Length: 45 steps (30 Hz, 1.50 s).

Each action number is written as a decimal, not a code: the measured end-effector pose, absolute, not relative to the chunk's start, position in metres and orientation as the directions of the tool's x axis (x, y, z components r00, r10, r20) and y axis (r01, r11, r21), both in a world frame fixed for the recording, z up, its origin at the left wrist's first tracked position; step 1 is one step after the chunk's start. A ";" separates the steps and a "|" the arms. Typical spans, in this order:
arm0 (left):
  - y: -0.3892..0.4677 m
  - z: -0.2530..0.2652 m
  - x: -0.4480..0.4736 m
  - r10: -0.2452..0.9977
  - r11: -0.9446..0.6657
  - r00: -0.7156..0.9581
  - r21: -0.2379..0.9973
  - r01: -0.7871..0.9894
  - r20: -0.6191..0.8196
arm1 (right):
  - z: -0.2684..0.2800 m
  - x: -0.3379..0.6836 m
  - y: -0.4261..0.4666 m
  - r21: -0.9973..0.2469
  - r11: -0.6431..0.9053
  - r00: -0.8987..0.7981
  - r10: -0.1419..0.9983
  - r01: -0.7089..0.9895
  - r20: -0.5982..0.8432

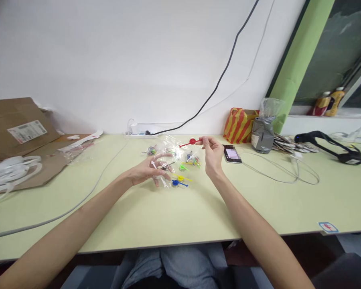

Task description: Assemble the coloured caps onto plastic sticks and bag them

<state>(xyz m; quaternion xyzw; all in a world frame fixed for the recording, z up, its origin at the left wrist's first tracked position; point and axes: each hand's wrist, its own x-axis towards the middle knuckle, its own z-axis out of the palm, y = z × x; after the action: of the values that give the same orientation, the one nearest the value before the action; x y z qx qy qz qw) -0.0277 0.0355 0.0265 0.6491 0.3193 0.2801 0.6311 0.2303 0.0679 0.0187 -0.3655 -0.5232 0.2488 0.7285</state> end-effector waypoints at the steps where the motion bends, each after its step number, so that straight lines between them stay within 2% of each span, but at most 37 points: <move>1: 0.034 0.027 -0.027 0.752 0.008 0.657 0.996 0.084 -0.061 | 0.020 0.229 0.067 -0.782 0.623 0.325 0.734 0.028 0.596; 5: 0.032 0.028 -0.027 0.710 0.010 0.699 0.993 0.118 -0.090 | 0.024 0.226 0.062 -0.766 0.640 0.246 0.734 0.061 0.633; 9: 0.036 0.024 -0.029 0.684 -0.008 0.725 0.994 0.110 -0.075 | 0.027 0.221 0.053 -0.788 0.613 -0.043 0.790 0.061 0.611; 13: 0.038 0.021 -0.031 0.641 -0.012 0.764 0.994 0.105 -0.073 | 0.031 0.216 0.043 -0.760 0.634 -0.244 0.767 0.141 0.594; 18: 0.036 0.021 -0.029 0.602 -0.025 0.793 0.990 0.142 -0.099 | 0.034 0.215 0.041 -0.763 0.635 -0.280 0.760 0.123 0.587; 22: 0.037 0.020 -0.029 0.639 -0.038 0.766 0.991 0.127 -0.074 | 0.032 0.215 0.043 -0.737 0.647 -0.369 0.745 0.196 0.556; 24: 0.040 0.017 -0.029 0.685 -0.054 0.728 0.994 0.091 -0.029 | 0.028 0.215 0.047 -0.707 0.670 -0.315 0.737 0.225 0.598; 26: 0.046 0.013 -0.030 0.754 -0.093 0.655 0.995 0.019 0.058 | 0.022 0.217 0.053 -0.704 0.656 -0.157 0.752 0.272 0.640; 28: 0.052 0.009 -0.031 0.824 -0.154 0.544 0.987 -0.052 0.158 | 0.014 0.219 0.060 -0.706 0.606 -0.094 0.779 0.367 0.619; 30: 0.058 0.005 -0.033 0.872 -0.219 0.427 0.971 -0.096 0.239 | 0.004 0.220 0.067 -0.663 0.544 -0.201 0.828 0.515 0.523; 32: 0.063 0.003 -0.034 0.892 -0.269 0.343 0.956 -0.117 0.293 | -0.007 0.219 0.069 -0.563 0.470 -0.303 0.879 0.680 0.368; 34: 0.064 0.003 -0.035 0.901 -0.289 0.300 0.950 -0.122 0.313 | -0.014 0.217 0.070 -0.469 0.399 -0.315 0.916 0.788 0.250; 36: 0.063 0.004 -0.036 0.911 -0.272 0.294 0.957 -0.101 0.290 | -0.016 0.216 0.069 -0.443 0.380 -0.305 0.924 0.812 0.232; 38: 0.061 0.005 -0.036 0.914 -0.231 0.329 0.971 -0.056 0.236 | -0.014 0.218 0.070 -0.481 0.406 -0.287 0.909 0.777 0.304; 40: 0.058 0.006 -0.036 0.908 -0.188 0.381 0.982 0.003 0.172 | -0.008 0.223 0.072 -0.532 0.444 -0.220 0.874 0.721 0.433; 45: 0.054 0.006 -0.036 0.884 -0.159 0.455 0.984 0.085 0.103 | 0.007 0.235 0.075 -0.574 0.518 0.105 0.678 0.634 0.728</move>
<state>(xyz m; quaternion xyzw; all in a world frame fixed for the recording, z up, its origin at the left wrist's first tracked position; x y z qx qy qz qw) -0.0357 0.0539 0.0060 0.6637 0.3654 0.3728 0.5358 0.2346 0.0746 0.0068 -0.4903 -0.6688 0.0195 0.5585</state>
